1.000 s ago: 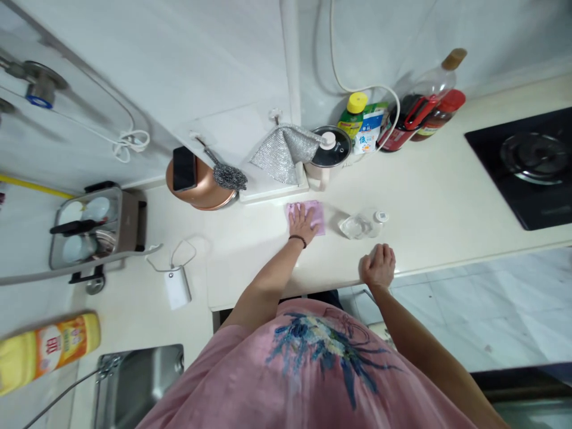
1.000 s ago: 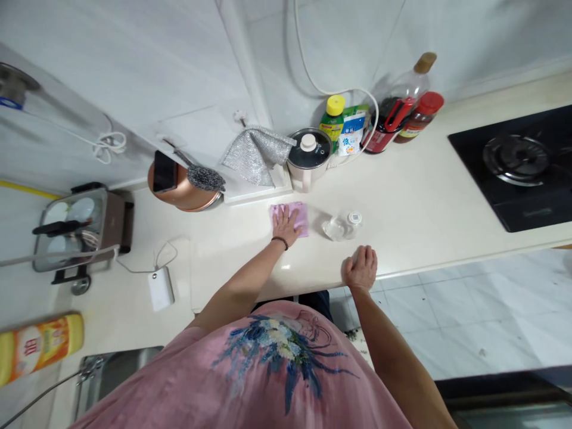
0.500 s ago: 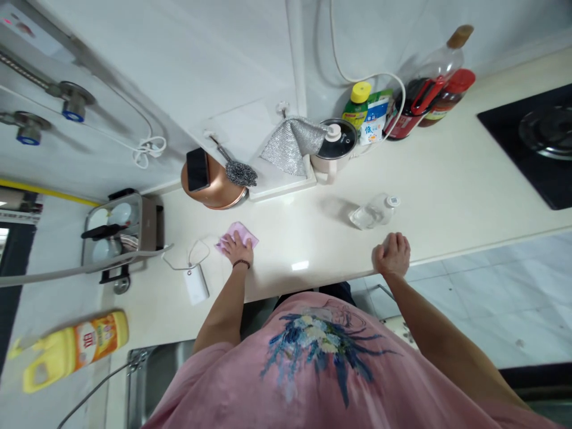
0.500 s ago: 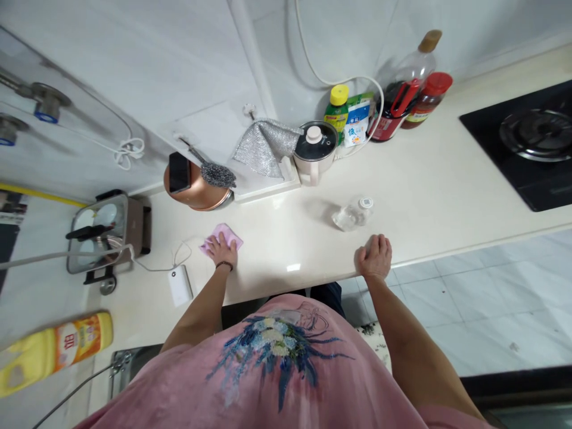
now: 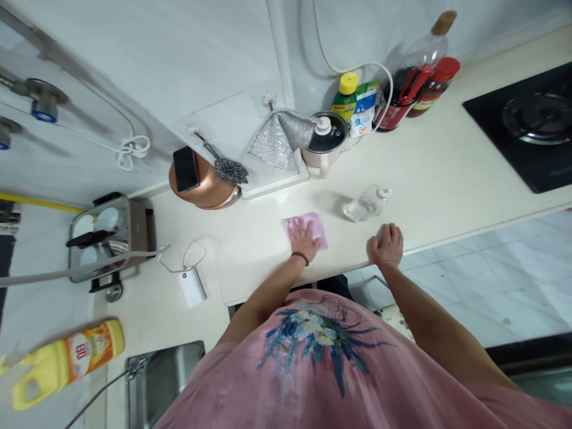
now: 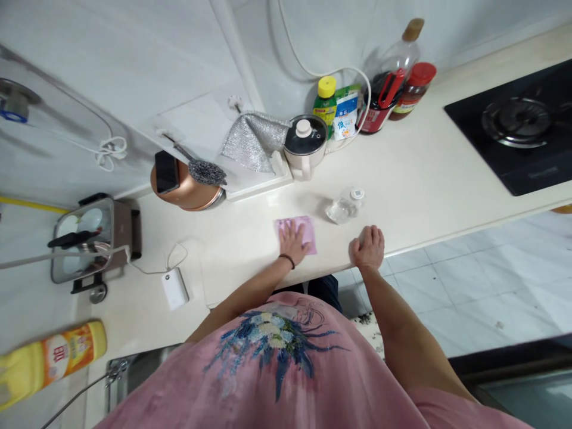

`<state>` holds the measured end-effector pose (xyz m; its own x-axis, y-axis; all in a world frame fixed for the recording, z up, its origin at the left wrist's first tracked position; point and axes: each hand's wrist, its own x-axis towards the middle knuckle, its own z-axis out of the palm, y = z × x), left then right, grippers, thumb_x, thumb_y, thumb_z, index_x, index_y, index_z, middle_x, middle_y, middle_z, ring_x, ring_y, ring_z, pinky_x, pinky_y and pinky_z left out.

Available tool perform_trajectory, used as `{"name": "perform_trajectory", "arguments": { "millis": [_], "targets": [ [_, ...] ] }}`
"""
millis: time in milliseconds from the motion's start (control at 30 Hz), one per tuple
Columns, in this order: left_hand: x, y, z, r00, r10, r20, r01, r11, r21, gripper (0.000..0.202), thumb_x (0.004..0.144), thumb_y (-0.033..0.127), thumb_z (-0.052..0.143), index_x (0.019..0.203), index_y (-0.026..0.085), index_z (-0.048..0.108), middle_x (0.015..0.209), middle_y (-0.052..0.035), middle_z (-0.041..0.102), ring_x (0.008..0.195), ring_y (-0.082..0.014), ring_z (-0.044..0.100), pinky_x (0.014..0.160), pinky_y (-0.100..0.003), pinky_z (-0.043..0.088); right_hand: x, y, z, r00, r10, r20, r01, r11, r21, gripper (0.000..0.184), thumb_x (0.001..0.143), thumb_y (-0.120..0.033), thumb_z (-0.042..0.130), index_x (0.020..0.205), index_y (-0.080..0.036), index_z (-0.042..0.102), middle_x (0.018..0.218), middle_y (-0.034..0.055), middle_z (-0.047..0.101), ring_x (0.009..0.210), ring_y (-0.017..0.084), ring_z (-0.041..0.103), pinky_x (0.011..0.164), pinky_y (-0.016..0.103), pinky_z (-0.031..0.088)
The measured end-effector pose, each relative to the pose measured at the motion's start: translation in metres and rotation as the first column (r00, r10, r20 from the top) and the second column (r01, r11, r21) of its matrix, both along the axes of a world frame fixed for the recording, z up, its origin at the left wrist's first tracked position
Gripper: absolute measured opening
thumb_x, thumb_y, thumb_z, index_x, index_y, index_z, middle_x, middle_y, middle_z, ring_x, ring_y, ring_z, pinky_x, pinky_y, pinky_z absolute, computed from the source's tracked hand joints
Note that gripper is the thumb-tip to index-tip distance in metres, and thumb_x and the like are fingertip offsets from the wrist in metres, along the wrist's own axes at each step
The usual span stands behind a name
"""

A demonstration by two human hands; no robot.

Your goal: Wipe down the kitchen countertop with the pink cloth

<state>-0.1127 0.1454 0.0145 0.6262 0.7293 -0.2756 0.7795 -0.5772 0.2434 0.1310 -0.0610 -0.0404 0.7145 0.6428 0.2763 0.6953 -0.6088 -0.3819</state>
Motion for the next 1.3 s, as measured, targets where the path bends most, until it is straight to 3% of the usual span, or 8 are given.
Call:
{"name": "perform_trajectory", "arguments": {
  "millis": [133,267,467,633,800,900,1033,1300],
  "targets": [
    [0.035,-0.038,-0.002,0.948,-0.302,0.104,0.306,0.952,-0.024,0.082,0.099,0.054,0.057,0.169,0.020,0.033,0.179,-0.0147,0.009,0.164,-0.0399,-0.001,0.131,-0.065,0.003,0.001,-0.001,0.000,1.000,0.005,0.009,-0.005,1.000,-0.010,0.068,0.094,-0.039,0.051,0.154,-0.009,0.048,0.160,0.0234,0.046,0.151,0.040,0.036,0.121,0.065,0.038],
    [0.009,-0.039,-0.004,0.923,-0.369,0.113,0.374,0.927,-0.025,0.081,0.099,0.056,0.058,0.169,0.023,0.035,0.179,-0.0124,0.012,0.165,-0.0384,0.002,0.132,-0.063,0.004,0.002,-0.001,0.001,1.000,0.007,0.005,-0.007,1.000,-0.022,0.068,0.093,-0.040,0.050,0.154,-0.010,0.047,0.160,0.0233,0.046,0.151,0.040,0.036,0.120,0.065,0.038],
    [-0.105,0.001,0.004,1.000,0.015,-0.021,-0.015,1.000,0.019,0.079,0.099,0.054,0.056,0.168,0.022,0.037,0.179,-0.0136,0.011,0.164,-0.0407,0.005,0.131,-0.065,0.009,0.004,-0.002,-0.002,1.000,0.014,0.001,-0.014,1.000,-0.011,0.068,0.094,-0.041,0.050,0.154,-0.010,0.048,0.160,0.0232,0.046,0.151,0.040,0.036,0.120,0.066,0.038],
    [-0.216,0.009,0.012,0.942,0.318,-0.111,-0.304,0.944,0.127,0.076,0.102,0.050,0.050,0.167,0.013,0.036,0.178,-0.0206,0.012,0.162,-0.0460,0.012,0.128,-0.068,0.013,0.004,-0.002,-0.003,1.000,0.016,0.011,-0.016,1.000,0.011,0.067,0.094,-0.042,0.050,0.152,-0.008,0.050,0.159,0.0244,0.047,0.151,0.041,0.036,0.120,0.066,0.037],
    [-0.259,-0.016,0.009,0.918,0.377,-0.126,-0.353,0.919,0.178,0.074,0.104,0.049,0.047,0.167,0.012,0.038,0.177,-0.0216,0.015,0.162,-0.0454,0.015,0.127,-0.068,0.014,0.002,-0.001,-0.001,1.000,0.008,0.006,-0.008,1.000,-0.006,0.067,0.094,-0.040,0.050,0.154,-0.010,0.049,0.159,0.0239,0.047,0.151,0.041,0.036,0.119,0.067,0.038],
    [-0.239,-0.032,0.004,0.950,0.281,-0.140,-0.262,0.955,0.137,0.077,0.100,0.051,0.055,0.165,0.012,0.041,0.176,-0.0229,0.016,0.161,-0.0472,0.017,0.126,-0.069,0.015,0.002,-0.001,0.000,1.000,0.010,0.004,-0.010,1.000,-0.002,0.067,0.094,-0.040,0.050,0.154,-0.010,0.049,0.159,0.0241,0.047,0.151,0.041,0.036,0.120,0.066,0.038],
    [-0.169,-0.048,0.000,0.997,-0.043,-0.071,0.045,0.999,0.028,0.080,0.096,0.056,0.062,0.163,0.017,0.046,0.176,-0.0206,0.020,0.161,-0.0460,0.017,0.128,-0.068,0.014,0.001,0.000,0.001,1.000,0.006,-0.001,-0.006,1.000,-0.001,0.066,0.093,-0.039,0.051,0.153,-0.010,0.050,0.159,0.0241,0.047,0.151,0.041,0.037,0.119,0.067,0.038],
    [0.011,-0.065,-0.002,0.830,-0.533,0.167,0.539,0.842,0.012,0.079,0.096,0.056,0.063,0.164,0.022,0.044,0.177,-0.0122,0.021,0.165,-0.0375,0.010,0.133,-0.062,0.005,0.000,0.001,0.006,1.000,0.000,-0.027,0.000,1.000,-0.007,0.066,0.093,-0.039,0.049,0.153,-0.011,0.049,0.159,0.0239,0.047,0.150,0.041,0.037,0.119,0.068,0.037]
  ]
}}
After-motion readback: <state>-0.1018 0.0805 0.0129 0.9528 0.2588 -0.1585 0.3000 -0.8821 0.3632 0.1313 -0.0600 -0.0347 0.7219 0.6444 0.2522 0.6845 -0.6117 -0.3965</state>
